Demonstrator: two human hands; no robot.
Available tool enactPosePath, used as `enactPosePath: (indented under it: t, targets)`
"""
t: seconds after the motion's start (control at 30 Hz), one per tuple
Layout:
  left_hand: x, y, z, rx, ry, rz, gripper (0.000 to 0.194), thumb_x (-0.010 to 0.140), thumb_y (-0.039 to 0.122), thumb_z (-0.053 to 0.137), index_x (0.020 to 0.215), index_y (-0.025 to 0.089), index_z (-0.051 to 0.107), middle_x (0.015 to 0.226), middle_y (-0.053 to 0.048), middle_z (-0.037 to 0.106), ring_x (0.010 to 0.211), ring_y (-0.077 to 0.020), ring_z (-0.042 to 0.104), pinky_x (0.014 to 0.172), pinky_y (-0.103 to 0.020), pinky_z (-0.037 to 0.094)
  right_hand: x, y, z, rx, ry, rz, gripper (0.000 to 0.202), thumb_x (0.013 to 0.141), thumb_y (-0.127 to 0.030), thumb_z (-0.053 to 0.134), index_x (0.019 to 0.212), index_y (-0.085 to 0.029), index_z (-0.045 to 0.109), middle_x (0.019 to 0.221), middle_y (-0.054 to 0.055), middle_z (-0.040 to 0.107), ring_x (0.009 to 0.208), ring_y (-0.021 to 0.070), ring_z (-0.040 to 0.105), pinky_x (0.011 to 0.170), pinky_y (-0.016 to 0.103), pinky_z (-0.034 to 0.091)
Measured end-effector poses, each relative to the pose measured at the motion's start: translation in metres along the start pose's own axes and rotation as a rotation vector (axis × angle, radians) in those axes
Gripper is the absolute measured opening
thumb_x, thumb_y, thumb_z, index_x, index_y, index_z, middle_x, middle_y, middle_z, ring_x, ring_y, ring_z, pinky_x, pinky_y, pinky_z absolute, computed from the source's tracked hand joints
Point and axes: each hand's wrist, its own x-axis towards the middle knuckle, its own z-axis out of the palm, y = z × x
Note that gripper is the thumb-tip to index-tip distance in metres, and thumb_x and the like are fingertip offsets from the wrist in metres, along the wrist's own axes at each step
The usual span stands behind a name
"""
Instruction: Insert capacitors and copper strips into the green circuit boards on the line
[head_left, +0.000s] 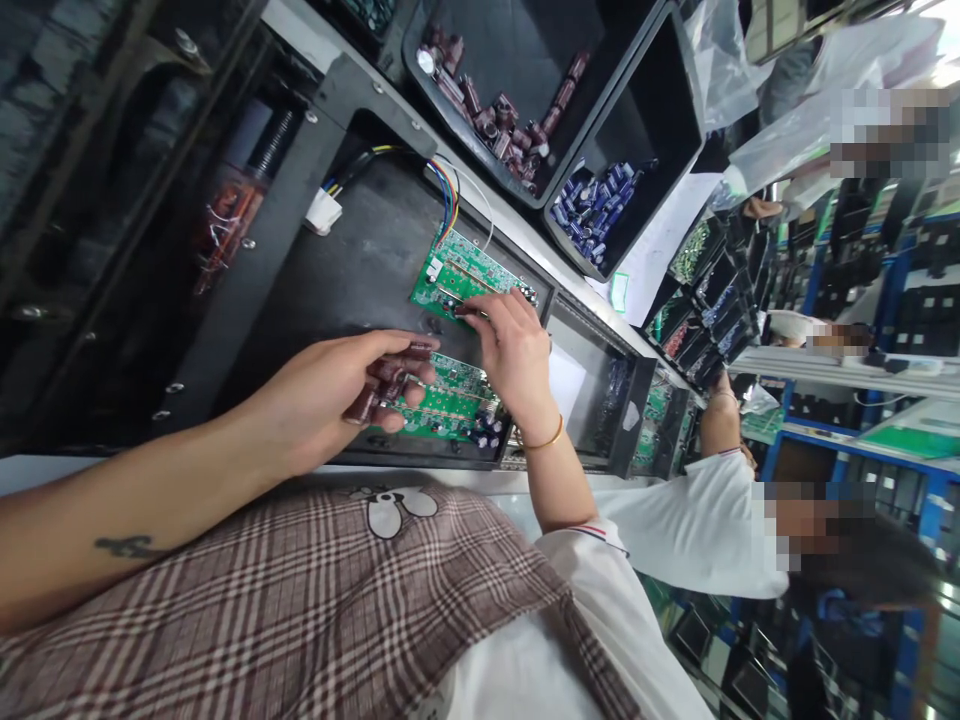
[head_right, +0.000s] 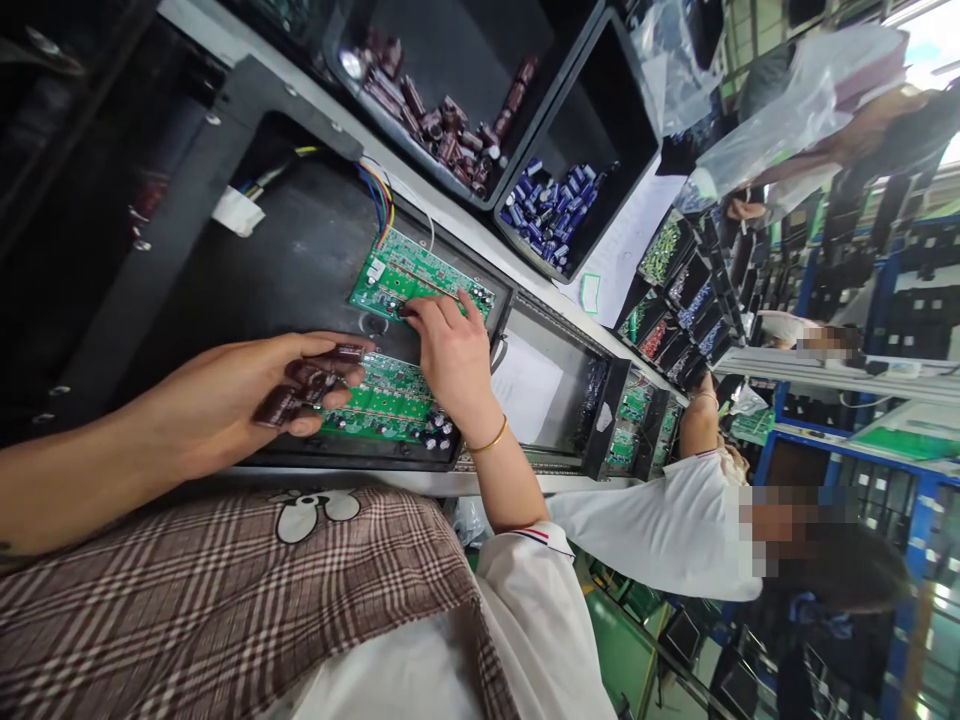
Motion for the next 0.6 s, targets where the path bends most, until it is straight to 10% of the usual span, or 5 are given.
enactPosePath:
  t: [0.37, 0.6]
  targets:
    - [-0.004, -0.001, -0.005, -0.018, -0.075, 0.003, 0.026, 0.1, 0.034, 0.06, 0.088, 0.013, 0.068, 0.07, -0.001, 0.063, 0.054, -0.0082, 0.054, 0.04, -0.015, 0.037, -0.001, -0.022, -0.019, 0.163, -0.007, -0.205, 0.026, 0.107, -0.033, 0.052, 0.126, -0.024, 0.067, 0.125, 0.002, 0.075, 0.124, 0.0148, 0.066, 0.129, 0.043, 0.029]
    - [0.002, 0.003, -0.004, 0.023, -0.094, -0.048, 0.026, 0.09, 0.025, 0.054, 0.103, 0.012, 0.072, 0.082, -0.011, 0.07, 0.054, -0.0157, 0.058, 0.035, -0.021, 0.035, 0.025, -0.024, 0.003, 0.004, -0.017, 0.008, 0.024, 0.108, -0.032, 0.047, 0.114, -0.024, 0.069, 0.112, 0.003, 0.074, 0.11, 0.0185, 0.068, 0.126, 0.046, 0.029]
